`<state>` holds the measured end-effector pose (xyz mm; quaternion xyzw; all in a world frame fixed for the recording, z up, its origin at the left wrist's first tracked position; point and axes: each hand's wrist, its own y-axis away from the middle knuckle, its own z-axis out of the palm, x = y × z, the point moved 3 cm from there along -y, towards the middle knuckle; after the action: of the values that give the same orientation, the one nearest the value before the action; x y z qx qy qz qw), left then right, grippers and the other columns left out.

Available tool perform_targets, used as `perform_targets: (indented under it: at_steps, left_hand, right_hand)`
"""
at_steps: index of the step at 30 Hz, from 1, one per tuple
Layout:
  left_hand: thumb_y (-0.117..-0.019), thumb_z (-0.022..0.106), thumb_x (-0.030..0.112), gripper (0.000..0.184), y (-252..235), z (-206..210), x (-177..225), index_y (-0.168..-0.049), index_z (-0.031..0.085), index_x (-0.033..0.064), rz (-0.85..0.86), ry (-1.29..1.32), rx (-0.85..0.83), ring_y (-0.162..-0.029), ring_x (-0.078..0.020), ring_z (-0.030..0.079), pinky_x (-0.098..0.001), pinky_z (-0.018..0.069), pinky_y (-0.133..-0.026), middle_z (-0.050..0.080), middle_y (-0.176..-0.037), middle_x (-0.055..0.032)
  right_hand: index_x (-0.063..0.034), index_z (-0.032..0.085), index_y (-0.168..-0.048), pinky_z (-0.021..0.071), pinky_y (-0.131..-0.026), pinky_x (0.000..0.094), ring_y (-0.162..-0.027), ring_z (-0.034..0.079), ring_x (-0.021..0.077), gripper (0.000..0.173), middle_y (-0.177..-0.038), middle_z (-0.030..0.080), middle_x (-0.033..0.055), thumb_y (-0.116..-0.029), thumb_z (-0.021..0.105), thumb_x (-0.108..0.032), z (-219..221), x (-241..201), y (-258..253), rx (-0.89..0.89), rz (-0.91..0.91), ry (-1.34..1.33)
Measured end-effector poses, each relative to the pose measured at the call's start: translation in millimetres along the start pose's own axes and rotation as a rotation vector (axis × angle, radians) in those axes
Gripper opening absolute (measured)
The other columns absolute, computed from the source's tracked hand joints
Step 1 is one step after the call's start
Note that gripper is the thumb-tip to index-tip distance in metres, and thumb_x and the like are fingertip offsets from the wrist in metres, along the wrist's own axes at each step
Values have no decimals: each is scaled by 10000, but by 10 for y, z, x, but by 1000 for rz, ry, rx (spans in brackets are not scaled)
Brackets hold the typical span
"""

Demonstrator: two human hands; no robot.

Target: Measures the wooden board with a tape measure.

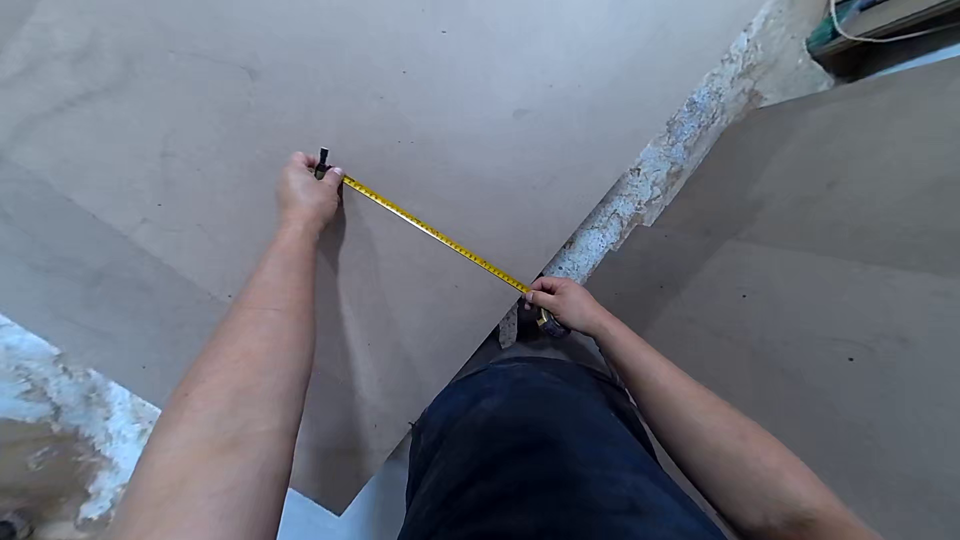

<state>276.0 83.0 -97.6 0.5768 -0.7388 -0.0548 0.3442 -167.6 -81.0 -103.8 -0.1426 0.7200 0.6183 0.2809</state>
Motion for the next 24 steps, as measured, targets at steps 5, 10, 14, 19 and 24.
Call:
perform_targets:
  at_steps: [5, 10, 14, 19, 24]
  left_hand:
    - [-1012, 627, 382, 498, -64, 16, -29, -1356, 518, 38, -2, 33, 22, -890, -405, 684, -646, 535, -814, 669, -1077, -250]
    - [-998, 633, 427, 519, -48, 37, -3, -1336, 542, 44, -33, -1, 57, -959, -425, 681, -667, 522, -852, 674, -1091, -254]
    - [-1000, 639, 388, 491, -11, 43, -2, -1335, 533, 46, -31, 1, 31, -936, -423, 686, -665, 530, -835, 673, -1085, -256]
    - [-1015, 626, 347, 449, 199, 157, 5, -1348, 521, 65, -6, -7, -5, -858, -403, 698, -646, 554, -776, 684, -1043, -234]
    - [-1019, 625, 345, 434, 466, 275, 73, -1330, 541, 55, 32, -48, -2, -981, -435, 685, -679, 520, -857, 687, -1079, -239]
  right_hand:
    - [-170, 763, -1068, 592, -751, 360, -790, 720, 108, 190, -913, 780, -27, -1047, 613, -286, 114, 44, 52, 42, -35, -35]
    - [-181, 764, -1082, 593, -811, 378, -847, 725, 104, 203, -954, 784, -39, -1053, 604, -303, 197, 145, 8, 35, -40, -40]
    - [-166, 758, -1080, 594, -801, 375, -835, 725, 110, 186, -943, 783, -30, -1053, 601, -263, 204, 152, 24, 49, -37, -32]
    - [-187, 769, -1060, 592, -805, 380, -841, 722, 93, 195, -932, 780, -52, -1049, 604, -291, 240, 184, 46, 70, -53, -8]
    - [-193, 770, -1060, 588, -816, 388, -851, 719, 89, 204, -935, 778, -55, -1050, 596, -297, 292, 170, 64, 57, -54, 4]
